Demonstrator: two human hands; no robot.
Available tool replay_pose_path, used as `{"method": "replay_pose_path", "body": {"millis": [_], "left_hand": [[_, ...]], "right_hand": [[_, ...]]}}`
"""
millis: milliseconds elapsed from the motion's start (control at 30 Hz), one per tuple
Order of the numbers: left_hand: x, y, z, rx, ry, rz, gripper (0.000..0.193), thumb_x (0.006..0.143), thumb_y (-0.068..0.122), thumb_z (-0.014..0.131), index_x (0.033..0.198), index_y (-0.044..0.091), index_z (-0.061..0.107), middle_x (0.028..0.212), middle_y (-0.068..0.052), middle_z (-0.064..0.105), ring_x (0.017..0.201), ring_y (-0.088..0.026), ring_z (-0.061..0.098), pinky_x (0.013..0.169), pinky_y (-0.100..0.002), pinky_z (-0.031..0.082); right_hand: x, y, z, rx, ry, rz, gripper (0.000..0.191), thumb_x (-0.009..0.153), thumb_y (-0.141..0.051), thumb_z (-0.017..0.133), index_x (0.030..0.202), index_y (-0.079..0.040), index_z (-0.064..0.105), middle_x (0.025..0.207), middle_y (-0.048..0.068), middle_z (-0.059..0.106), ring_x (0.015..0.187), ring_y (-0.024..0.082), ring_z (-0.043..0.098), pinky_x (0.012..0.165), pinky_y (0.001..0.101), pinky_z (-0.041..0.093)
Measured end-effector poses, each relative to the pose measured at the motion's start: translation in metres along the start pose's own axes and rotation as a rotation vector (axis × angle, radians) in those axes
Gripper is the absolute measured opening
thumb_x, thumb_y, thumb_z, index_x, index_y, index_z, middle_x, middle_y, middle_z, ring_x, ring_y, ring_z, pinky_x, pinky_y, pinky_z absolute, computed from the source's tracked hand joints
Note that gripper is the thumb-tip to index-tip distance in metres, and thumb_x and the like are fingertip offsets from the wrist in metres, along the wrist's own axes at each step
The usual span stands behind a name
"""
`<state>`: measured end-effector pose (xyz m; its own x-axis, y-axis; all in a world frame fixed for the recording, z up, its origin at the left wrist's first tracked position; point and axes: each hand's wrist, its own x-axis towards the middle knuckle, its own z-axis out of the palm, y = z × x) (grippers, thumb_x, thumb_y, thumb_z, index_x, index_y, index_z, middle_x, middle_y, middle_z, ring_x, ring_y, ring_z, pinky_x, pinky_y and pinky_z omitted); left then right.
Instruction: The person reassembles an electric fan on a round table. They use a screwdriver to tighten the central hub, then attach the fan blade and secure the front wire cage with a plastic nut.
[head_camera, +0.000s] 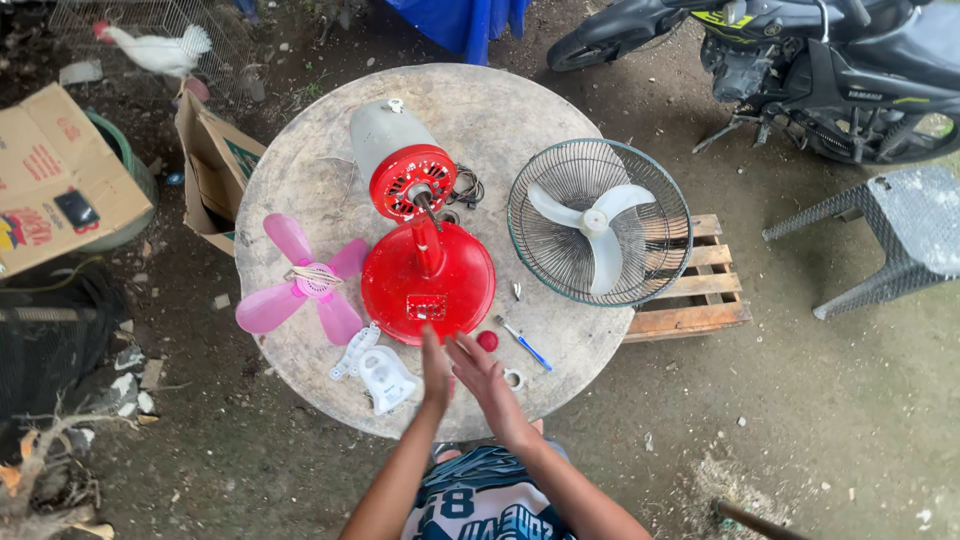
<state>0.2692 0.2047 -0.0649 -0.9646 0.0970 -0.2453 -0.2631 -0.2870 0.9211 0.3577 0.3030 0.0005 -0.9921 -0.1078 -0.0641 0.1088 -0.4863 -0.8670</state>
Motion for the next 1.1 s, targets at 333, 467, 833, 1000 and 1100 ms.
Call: {"method": "replay_pose_path", "body": {"millis": [333,467,833,1000,1100], "left_hand": [[-0.087,-0.005,0.082,-0.540,-0.331,-0.475,0.054,0.102,0.039,0.046,0.149,0.012,0.045,0.156,-0.007,0.049,0.142,-0.021,0.049,0.114,-0.040,0.040],[-0.107,0.009,0.076,-0.425,-0.415,-0.351,0.034,0.097,0.012,0.062,0.131,0.007,0.058,0.125,-0.011,0.068,0.111,-0.020,0.069,0.089,-0.029,0.055],[-0.147,-0.014,0.071,-0.445,0.206,-0.368,0.038,0.103,0.037,0.066,0.090,0.001,0.067,0.059,-0.003,0.055,0.043,-0.012,0.049,0.041,-0.026,0.034],[-0.165,-0.008,0.080,-0.414,0.265,-0.309,0.039,0.101,0.041,0.062,0.094,0.003,0.065,0.067,-0.005,0.063,0.057,-0.014,0.059,0.052,-0.028,0.043],[-0.173,0.020,0.098,-0.451,0.405,-0.475,0.042,0.099,0.045,0.051,0.108,0.006,0.065,0.082,-0.006,0.070,0.071,-0.016,0.065,0.061,-0.030,0.047]], "right_hand": [[0.028,-0.032,-0.131,-1.238,-0.140,-0.256,0.076,0.098,-0.059,0.034,0.155,-0.009,0.045,0.167,0.018,0.031,0.157,0.038,0.021,0.120,0.0672,-0.004],[0.052,-0.083,-0.197,-1.247,0.100,-0.399,0.032,0.101,-0.023,0.062,0.129,-0.009,0.066,0.149,0.009,0.057,0.146,0.036,0.052,0.120,0.0502,0.041],[0.089,-0.194,-0.299,-1.323,0.792,0.289,0.063,0.093,-0.056,0.079,0.110,0.005,0.073,0.093,0.020,0.079,0.082,0.029,0.073,0.087,0.0420,0.056],[0.101,-0.183,-0.296,-1.540,0.782,0.295,0.097,0.064,-0.056,0.099,0.121,0.010,0.057,0.117,0.036,0.056,0.103,0.050,0.061,0.085,0.0513,0.050],[0.104,-0.193,-0.289,-1.336,0.790,0.485,0.083,0.065,-0.046,0.095,0.121,0.006,0.063,0.118,0.026,0.064,0.104,0.040,0.068,0.091,0.0461,0.055]]}}
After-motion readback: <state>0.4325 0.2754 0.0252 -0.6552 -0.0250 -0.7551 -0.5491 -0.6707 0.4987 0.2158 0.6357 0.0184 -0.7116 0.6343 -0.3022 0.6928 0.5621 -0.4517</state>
